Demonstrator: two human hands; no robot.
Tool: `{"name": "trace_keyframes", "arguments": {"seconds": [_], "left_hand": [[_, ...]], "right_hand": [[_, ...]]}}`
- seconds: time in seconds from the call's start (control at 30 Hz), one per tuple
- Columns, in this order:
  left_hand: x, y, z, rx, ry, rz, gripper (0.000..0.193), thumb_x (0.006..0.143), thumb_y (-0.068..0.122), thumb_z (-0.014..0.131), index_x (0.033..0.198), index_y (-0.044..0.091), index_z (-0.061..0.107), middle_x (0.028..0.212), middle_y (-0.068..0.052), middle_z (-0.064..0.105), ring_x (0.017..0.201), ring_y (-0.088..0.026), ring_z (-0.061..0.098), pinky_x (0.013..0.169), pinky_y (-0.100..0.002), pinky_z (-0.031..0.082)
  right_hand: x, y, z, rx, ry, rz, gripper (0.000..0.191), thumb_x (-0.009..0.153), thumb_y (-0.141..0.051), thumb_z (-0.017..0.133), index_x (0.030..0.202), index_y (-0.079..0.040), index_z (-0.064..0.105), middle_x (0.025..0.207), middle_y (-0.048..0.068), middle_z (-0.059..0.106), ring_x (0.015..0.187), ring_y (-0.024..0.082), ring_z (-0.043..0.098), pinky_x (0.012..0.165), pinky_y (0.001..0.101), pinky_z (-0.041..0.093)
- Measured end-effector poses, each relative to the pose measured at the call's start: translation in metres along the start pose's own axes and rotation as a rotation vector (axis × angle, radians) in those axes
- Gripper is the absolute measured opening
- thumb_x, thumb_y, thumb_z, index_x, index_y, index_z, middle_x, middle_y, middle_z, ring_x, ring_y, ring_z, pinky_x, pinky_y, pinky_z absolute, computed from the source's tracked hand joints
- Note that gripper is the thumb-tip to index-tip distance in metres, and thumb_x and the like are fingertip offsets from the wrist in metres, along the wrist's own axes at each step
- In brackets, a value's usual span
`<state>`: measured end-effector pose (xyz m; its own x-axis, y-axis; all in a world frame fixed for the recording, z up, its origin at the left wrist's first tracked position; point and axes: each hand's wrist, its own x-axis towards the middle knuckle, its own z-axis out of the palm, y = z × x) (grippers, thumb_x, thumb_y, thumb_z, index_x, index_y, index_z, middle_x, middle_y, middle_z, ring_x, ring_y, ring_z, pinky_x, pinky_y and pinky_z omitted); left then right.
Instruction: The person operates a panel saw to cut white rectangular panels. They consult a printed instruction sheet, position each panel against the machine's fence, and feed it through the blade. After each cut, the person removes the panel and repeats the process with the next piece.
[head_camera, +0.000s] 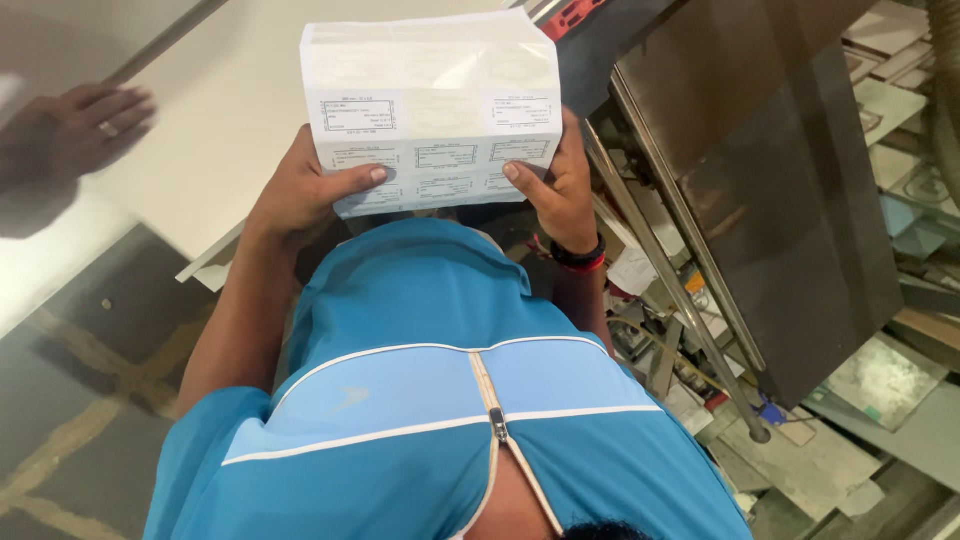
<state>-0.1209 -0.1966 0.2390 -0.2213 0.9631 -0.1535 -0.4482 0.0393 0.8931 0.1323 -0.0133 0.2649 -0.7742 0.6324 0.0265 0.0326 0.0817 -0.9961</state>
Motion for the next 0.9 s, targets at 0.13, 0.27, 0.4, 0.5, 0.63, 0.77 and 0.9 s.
{"name": "trace_keyframes", "arguments": {"seconds": [0.13, 0.27, 0.4, 0.5, 0.63, 0.77, 0.9], "left_hand": [[0.004, 0.004, -0.006, 0.056, -0.046, 0.005, 0.052, 0.089, 0.007, 0.076, 0.136, -0.007, 0.058, 0.127, -0.021, 0.071, 0.117, -0.027, 0.07, 0.102, -0.038, 0.058], [0.008, 0.006, -0.005, 0.074, -0.083, -0.007, 0.049, 0.091, 0.005, 0.076, 0.136, -0.007, 0.06, 0.128, -0.02, 0.071, 0.117, -0.025, 0.069, 0.104, -0.037, 0.056], [0.019, -0.005, 0.006, 0.026, -0.105, -0.045, 0.052, 0.09, 0.006, 0.076, 0.137, -0.007, 0.058, 0.129, -0.019, 0.071, 0.119, -0.024, 0.069, 0.105, -0.037, 0.056], [0.028, -0.018, 0.009, 0.009, -0.128, -0.018, 0.056, 0.089, 0.009, 0.076, 0.139, -0.006, 0.055, 0.129, -0.018, 0.069, 0.118, -0.023, 0.068, 0.104, -0.036, 0.056], [0.033, -0.035, 0.0, 0.107, -0.061, -0.026, 0.062, 0.09, 0.013, 0.077, 0.141, -0.004, 0.047, 0.128, -0.017, 0.068, 0.117, -0.022, 0.066, 0.102, -0.036, 0.056], [0.032, -0.048, -0.008, 0.118, -0.113, -0.012, 0.062, 0.092, 0.011, 0.073, 0.146, -0.006, 0.047, 0.133, -0.019, 0.067, 0.121, -0.024, 0.066, 0.108, -0.037, 0.054], [0.032, -0.058, -0.008, 0.011, -0.068, -0.063, 0.072, 0.087, 0.009, 0.071, 0.15, -0.004, 0.038, 0.137, -0.019, 0.062, 0.126, -0.025, 0.062, 0.111, -0.039, 0.051]], "right_hand": [[0.007, -0.017, 0.004, -0.039, 0.135, -0.163, 0.088, 0.096, -0.008, 0.08, 0.162, -0.014, 0.021, 0.16, 0.015, 0.037, 0.146, 0.022, 0.045, 0.122, 0.0387, 0.045], [0.011, -0.032, -0.009, -0.468, 0.075, -0.406, 0.079, 0.098, -0.012, 0.084, 0.16, -0.017, 0.037, 0.169, 0.01, 0.019, 0.154, 0.022, 0.031, 0.12, 0.0368, 0.048], [0.011, -0.032, -0.019, -0.5, 0.036, -0.357, 0.057, 0.096, -0.009, 0.087, 0.145, -0.013, 0.059, 0.166, 0.01, 0.037, 0.147, 0.024, 0.046, 0.121, 0.0389, 0.047], [0.009, -0.027, -0.017, -0.425, 0.035, -0.255, 0.044, 0.096, -0.005, 0.085, 0.136, -0.008, 0.066, 0.157, 0.011, 0.05, 0.139, 0.025, 0.055, 0.113, 0.0371, 0.052], [0.008, -0.027, -0.013, -0.395, 0.056, -0.215, 0.042, 0.095, -0.002, 0.084, 0.133, -0.006, 0.067, 0.148, 0.01, 0.057, 0.131, 0.024, 0.059, 0.109, 0.0357, 0.052], [0.009, -0.031, -0.011, -0.349, 0.059, -0.164, 0.041, 0.096, -0.002, 0.083, 0.133, -0.005, 0.066, 0.146, 0.01, 0.057, 0.128, 0.02, 0.061, 0.106, 0.0321, 0.053], [0.01, -0.029, -0.009, -0.302, 0.059, -0.129, 0.04, 0.097, -0.001, 0.082, 0.133, -0.004, 0.066, 0.146, 0.009, 0.057, 0.13, 0.02, 0.06, 0.108, 0.0314, 0.053]]}}
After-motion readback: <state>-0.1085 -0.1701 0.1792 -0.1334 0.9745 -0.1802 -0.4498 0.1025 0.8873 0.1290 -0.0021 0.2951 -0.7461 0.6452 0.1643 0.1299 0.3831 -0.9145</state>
